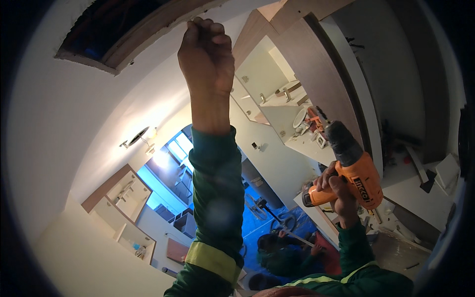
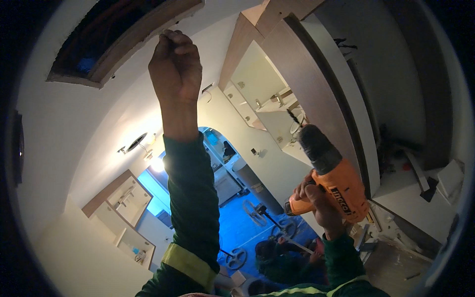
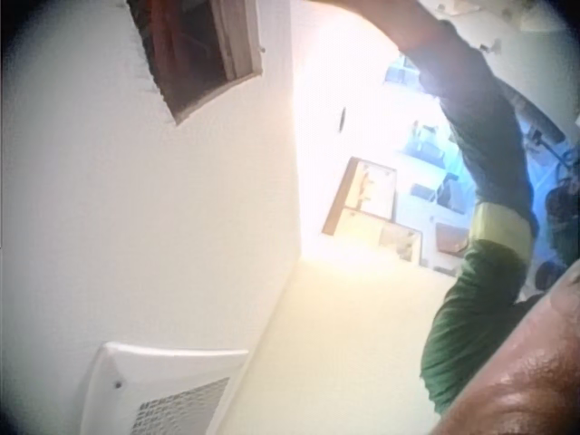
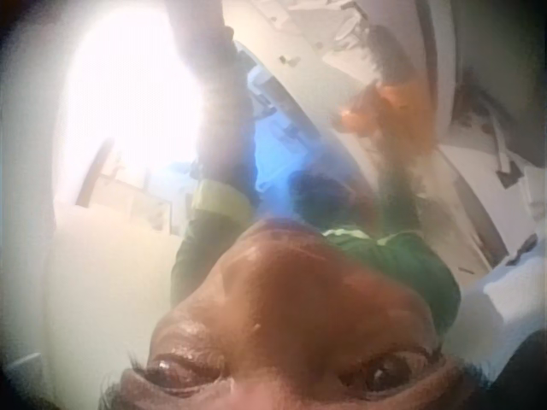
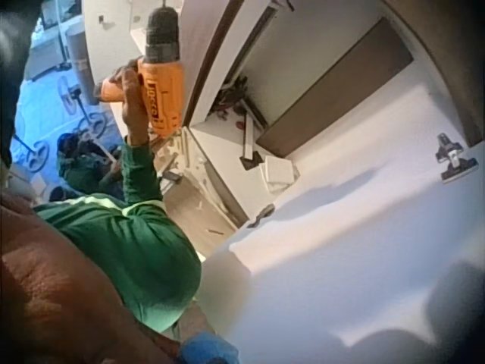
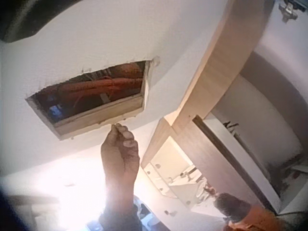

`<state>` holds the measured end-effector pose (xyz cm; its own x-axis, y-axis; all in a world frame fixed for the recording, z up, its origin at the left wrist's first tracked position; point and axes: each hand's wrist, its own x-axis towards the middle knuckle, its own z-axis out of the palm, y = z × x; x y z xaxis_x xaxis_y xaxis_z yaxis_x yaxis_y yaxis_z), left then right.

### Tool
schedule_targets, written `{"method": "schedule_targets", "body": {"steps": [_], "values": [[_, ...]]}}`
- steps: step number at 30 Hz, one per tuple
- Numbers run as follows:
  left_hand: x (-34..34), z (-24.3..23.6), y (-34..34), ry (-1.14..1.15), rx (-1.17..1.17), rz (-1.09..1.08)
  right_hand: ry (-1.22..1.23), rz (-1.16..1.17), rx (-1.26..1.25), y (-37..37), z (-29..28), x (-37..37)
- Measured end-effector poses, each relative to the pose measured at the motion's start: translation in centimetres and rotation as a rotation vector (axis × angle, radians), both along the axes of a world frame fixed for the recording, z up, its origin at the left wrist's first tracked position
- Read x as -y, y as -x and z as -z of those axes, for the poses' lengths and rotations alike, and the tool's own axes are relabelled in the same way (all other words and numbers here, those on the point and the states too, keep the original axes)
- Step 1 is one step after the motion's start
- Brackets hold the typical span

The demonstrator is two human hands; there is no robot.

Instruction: The person uses a cordless drill to drive screws into a wooden cabinet mounted on a wall. They repeatedly position screws and operate the drill to secure the cabinet in place.

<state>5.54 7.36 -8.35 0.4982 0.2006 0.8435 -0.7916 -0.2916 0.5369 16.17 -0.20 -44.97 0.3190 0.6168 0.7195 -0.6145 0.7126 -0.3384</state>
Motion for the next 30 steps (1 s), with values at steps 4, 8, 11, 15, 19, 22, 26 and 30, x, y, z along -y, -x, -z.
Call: {"method": "schedule_targets", "body": {"steps": [4, 8, 11, 15, 19, 22, 26, 30], "values": [[-0.6, -0.4, 0.3, 0.127, -0.174, 0.526, 0.003, -0.009, -0.051, -0.2, 0.6, -0.6], [-0.3, 0.0, 0.4, 0.041, 0.012, -0.034, 0.003, -0.036, -0.058, -0.4, 1.0, -1.2], [0.1, 0.0, 0.8, -0.073, 0.041, -0.148, 0.011, -0.052, -0.055, -0.1, 1.1, -1.5], [0.4, -0.8, 1.5, -0.062, 0.01, -0.253, 0.033, -0.078, -0.041, 0.3, 1.0, -2.1], [1.1, -1.0, 2.1, -0.021, -0.213, -0.219, -0.034, -0.107, 0.026, 0.1, 0.7, -2.2], [1.3, 0.9, 2.3, -0.112, -0.297, -0.381, -0.028, -0.142, 0.006, 0.5, 0.4, -2.2], [1.2, 4.5, 2.8, -0.119, -0.225, -0.516, -0.044, -0.247, -0.025, 1.9, -0.7, -3.1], [1.4, 6.7, 4.0, -0.064, -0.187, -0.543, -0.077, -0.268, 0.061, 2.9, -2.7, -4.9]]}}
